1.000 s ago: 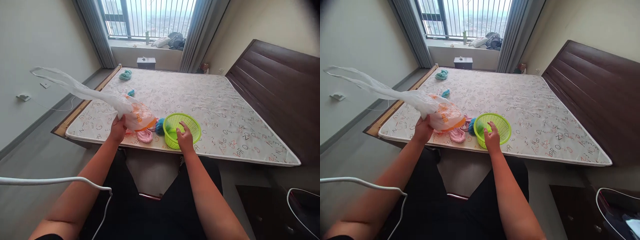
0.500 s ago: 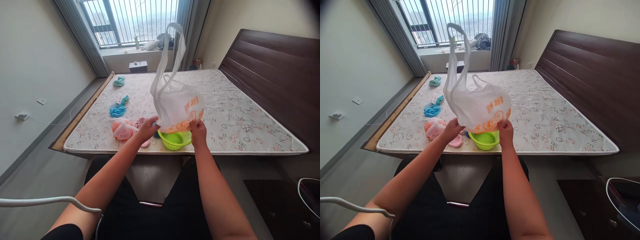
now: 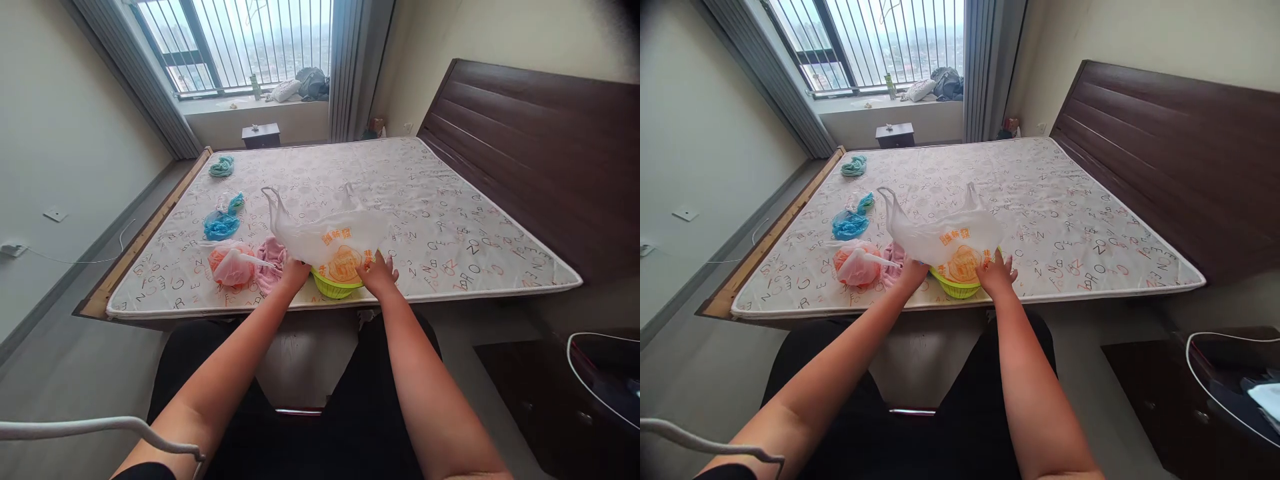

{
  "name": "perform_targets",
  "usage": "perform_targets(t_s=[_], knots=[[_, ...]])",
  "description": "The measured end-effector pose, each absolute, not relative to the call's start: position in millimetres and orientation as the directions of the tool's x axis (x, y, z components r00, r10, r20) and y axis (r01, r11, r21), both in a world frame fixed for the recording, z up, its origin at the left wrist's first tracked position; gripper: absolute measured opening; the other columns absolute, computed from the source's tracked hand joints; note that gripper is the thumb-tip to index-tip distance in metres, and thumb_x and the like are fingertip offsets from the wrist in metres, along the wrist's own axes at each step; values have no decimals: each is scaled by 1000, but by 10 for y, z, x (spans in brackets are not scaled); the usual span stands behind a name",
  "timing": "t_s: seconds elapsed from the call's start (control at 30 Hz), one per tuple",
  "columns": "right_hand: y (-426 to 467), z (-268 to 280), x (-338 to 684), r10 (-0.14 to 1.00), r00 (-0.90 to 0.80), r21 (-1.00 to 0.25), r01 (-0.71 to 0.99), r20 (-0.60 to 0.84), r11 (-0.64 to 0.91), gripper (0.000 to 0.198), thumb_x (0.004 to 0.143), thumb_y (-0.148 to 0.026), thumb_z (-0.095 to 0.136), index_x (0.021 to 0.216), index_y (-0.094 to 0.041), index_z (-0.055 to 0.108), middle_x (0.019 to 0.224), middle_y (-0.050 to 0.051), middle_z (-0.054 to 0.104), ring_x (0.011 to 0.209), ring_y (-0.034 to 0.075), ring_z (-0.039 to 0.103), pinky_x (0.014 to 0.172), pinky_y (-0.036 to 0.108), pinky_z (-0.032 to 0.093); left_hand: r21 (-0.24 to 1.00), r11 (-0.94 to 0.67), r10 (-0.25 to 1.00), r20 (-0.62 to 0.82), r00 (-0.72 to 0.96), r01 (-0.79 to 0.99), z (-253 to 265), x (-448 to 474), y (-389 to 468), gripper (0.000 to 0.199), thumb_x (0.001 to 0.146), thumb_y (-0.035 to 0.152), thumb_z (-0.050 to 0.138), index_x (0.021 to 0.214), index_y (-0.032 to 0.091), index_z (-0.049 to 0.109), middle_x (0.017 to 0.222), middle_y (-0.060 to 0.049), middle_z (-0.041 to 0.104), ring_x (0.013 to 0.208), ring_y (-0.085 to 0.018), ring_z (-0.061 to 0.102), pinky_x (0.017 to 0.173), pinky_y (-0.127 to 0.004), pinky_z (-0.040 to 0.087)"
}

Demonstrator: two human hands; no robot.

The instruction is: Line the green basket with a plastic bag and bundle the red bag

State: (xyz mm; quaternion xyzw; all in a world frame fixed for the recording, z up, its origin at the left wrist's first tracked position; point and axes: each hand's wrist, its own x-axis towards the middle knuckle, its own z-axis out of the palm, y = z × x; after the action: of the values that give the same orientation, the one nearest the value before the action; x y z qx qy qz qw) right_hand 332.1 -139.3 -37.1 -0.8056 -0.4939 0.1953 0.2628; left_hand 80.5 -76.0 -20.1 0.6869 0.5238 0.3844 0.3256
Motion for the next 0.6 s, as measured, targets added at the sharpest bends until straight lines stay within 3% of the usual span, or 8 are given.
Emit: perform_targets(t_s=[0.13, 0.23, 0.3, 0.37, 0.47, 0.53, 0.6], knots=[[-1414, -374, 3399, 862, 500, -836, 505, 81, -215, 34, 93, -51, 60, 108, -22, 67, 146, 17, 63, 141, 34, 54, 119, 53, 43, 921, -165, 985, 169, 19, 354, -117, 704, -803, 73, 82, 19, 70, 153, 25, 56, 147, -14, 68, 142, -30, 60, 124, -47, 46], [-1408, -364, 3418, 814, 563, -896, 423, 143, -135, 51, 93, -53, 59, 130, -19, 59, 142, 18, 66, 133, 31, 61, 113, 47, 48, 948, -182, 970, 216, -108, 260, 14, 653, -867, 82, 85, 16, 63, 163, 27, 40, 156, -13, 60, 143, -27, 60, 122, -41, 48], [-1389, -371, 3400, 826, 545, -878, 456, 147, -144, 66, 88, -48, 67, 145, -18, 52, 142, 18, 68, 132, 32, 62, 113, 48, 49, 924, -239, 927, 309, -213, 299, 131, 651, -901, 88, 87, 18, 64, 168, 26, 30, 171, -15, 43, 157, -30, 45, 128, -44, 42], [-1360, -389, 3373, 853, 500, -841, 519, 151, -155, 74, 87, -38, 68, 155, -18, 47, 134, 15, 73, 128, 32, 64, 113, 49, 49, 847, -315, 872, 436, -221, 429, 266, 680, -895, 93, 86, 21, 70, 170, 25, 28, 179, -15, 26, 168, -33, 22, 136, -49, 27], [-1320, -431, 3344, 881, 442, -737, 651, 172, -182, 52, 88, -26, 62, 139, -21, 66, 121, 12, 76, 127, 31, 62, 115, 51, 47, 670, -416, 865, 500, 41, 615, 450, 769, -774, 90, 86, 23, 75, 167, 26, 38, 180, -13, 28, 171, -35, 8, 138, -57, 7], [-1306, -466, 3332, 896, 418, -658, 718, 148, -227, 30, 87, -22, 61, 111, -22, 78, 127, 14, 73, 131, 33, 58, 116, 53, 47, 594, -412, 897, 396, 194, 691, 521, 832, -634, 85, 86, 26, 77, 165, 24, 44, 174, -17, 39, 169, -39, 17, 136, -62, 4], [-1297, -503, 3314, 911, 402, -607, 748, 95, -266, 17, 85, -20, 64, 91, -22, 80, 140, 15, 68, 140, 36, 52, 117, 57, 47, 545, -332, 943, 222, 249, 770, 534, 881, -489, 81, 85, 29, 82, 159, 20, 53, 161, -23, 56, 161, -46, 36, 133, -68, 7]])
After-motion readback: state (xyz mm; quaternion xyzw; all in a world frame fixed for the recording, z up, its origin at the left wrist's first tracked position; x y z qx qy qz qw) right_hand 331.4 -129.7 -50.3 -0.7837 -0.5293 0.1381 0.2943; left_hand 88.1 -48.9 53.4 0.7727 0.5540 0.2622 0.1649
